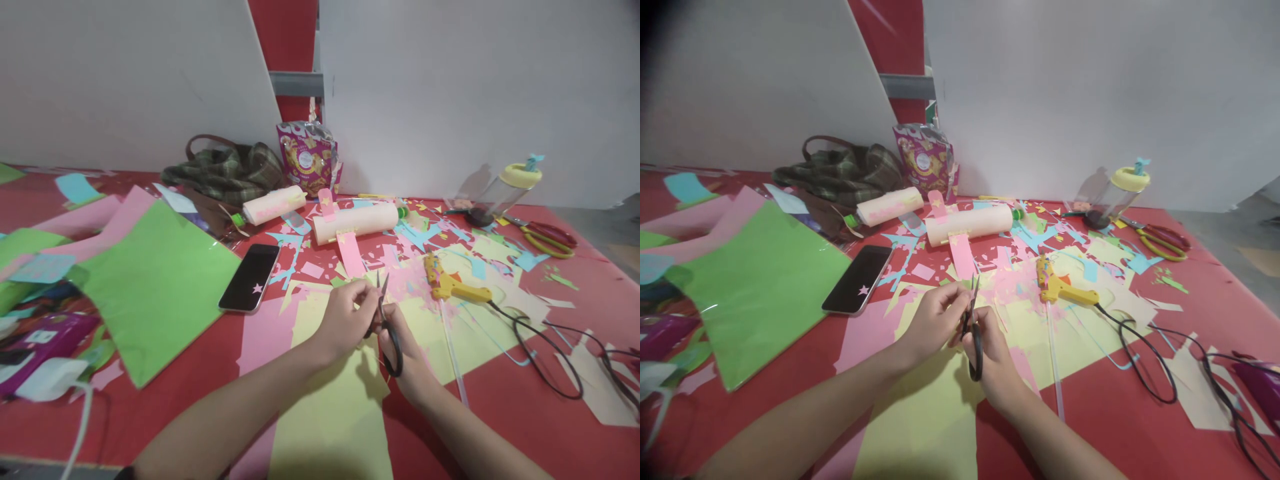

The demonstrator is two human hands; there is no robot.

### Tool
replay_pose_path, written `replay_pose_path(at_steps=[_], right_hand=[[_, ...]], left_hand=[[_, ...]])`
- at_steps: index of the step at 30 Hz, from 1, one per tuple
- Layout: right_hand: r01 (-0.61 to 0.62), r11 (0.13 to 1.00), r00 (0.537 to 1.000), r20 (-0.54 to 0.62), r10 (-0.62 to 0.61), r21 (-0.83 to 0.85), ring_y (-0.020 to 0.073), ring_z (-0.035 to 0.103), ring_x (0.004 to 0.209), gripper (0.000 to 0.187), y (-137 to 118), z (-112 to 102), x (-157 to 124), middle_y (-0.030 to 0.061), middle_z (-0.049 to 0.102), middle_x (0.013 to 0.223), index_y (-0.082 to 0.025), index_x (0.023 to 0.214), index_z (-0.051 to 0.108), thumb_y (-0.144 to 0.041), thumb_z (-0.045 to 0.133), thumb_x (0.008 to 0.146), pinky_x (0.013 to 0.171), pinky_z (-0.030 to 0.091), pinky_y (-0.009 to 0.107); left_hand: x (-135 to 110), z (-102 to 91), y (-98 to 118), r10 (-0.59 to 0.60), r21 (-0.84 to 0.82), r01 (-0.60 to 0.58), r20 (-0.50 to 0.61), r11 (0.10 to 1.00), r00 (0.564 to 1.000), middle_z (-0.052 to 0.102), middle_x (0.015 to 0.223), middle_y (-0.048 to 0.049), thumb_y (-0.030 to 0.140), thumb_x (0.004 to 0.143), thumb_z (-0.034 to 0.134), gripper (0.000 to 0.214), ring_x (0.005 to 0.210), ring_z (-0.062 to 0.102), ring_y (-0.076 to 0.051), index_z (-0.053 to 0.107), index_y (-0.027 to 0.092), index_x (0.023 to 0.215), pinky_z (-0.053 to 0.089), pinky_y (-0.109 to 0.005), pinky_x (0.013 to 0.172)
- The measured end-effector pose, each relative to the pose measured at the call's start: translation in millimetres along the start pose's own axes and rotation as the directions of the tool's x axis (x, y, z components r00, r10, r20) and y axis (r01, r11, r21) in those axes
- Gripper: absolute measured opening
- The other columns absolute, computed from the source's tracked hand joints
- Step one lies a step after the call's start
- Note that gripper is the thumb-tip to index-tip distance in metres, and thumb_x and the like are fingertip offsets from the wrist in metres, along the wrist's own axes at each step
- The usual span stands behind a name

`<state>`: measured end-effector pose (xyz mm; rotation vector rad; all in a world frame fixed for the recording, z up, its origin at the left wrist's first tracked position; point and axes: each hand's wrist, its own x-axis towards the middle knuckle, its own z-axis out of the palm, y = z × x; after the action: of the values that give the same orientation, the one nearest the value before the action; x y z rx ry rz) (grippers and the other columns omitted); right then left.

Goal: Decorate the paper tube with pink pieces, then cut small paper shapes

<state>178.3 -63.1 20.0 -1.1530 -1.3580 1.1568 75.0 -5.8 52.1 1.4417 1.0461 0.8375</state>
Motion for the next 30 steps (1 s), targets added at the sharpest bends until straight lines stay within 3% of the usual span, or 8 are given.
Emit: replay_pose_path(at_steps=[10,25,30], right_hand=[[-0.091,0.996,0.996,-0.005,0.091,0.0,0.01,0.036,0.053,0.019,-1.2,1.8,-1.9,-0.0033,0.039,0.065,-0.022,0.078,0.036,-0.041,0.036,0.082,0.049,0.03,0.023],[-0.112,0.994,0.993,-0.026,0.111,-0.018,0.0094,0.027,0.051,0.019,1.4,1.2,-3.1,-0.0052,0.032,0.062,-0.022,0.078,0.035,-0.04,0.037,0.081,0.048,0.026,0.023],[-0.1,0.995,0.995,-0.026,0.1,-0.002,0.0091,0.03,0.05,0.018,0.4,1.3,-2.8,-0.005,0.035,0.062,-0.022,0.077,0.035,-0.038,0.038,0.082,0.048,0.028,0.022]], left_hand=[[-1.5,0.2,1.1,0.045,0.11,-0.04,-0.043,0.993,0.998,0.04,0.043,0.0055,0.028,0.076,0.041,0.027,0.046,0.044,-0.008,0.039,0.017,0.051,0.035,-0.018,0.047],[-2.4,0.8,-1.4,0.113,0.241,-0.101,-0.04,0.965,0.993,0.039,0.047,0.0048,0.027,0.077,0.038,0.028,0.046,0.038,-0.007,0.037,0.016,0.051,0.032,-0.019,0.048],[-2.1,1.1,-0.7,0.106,0.249,-0.091,-0.046,0.964,0.993,0.039,0.047,0.0049,0.028,0.078,0.038,0.028,0.046,0.038,-0.007,0.037,0.016,0.052,0.032,-0.019,0.048]])
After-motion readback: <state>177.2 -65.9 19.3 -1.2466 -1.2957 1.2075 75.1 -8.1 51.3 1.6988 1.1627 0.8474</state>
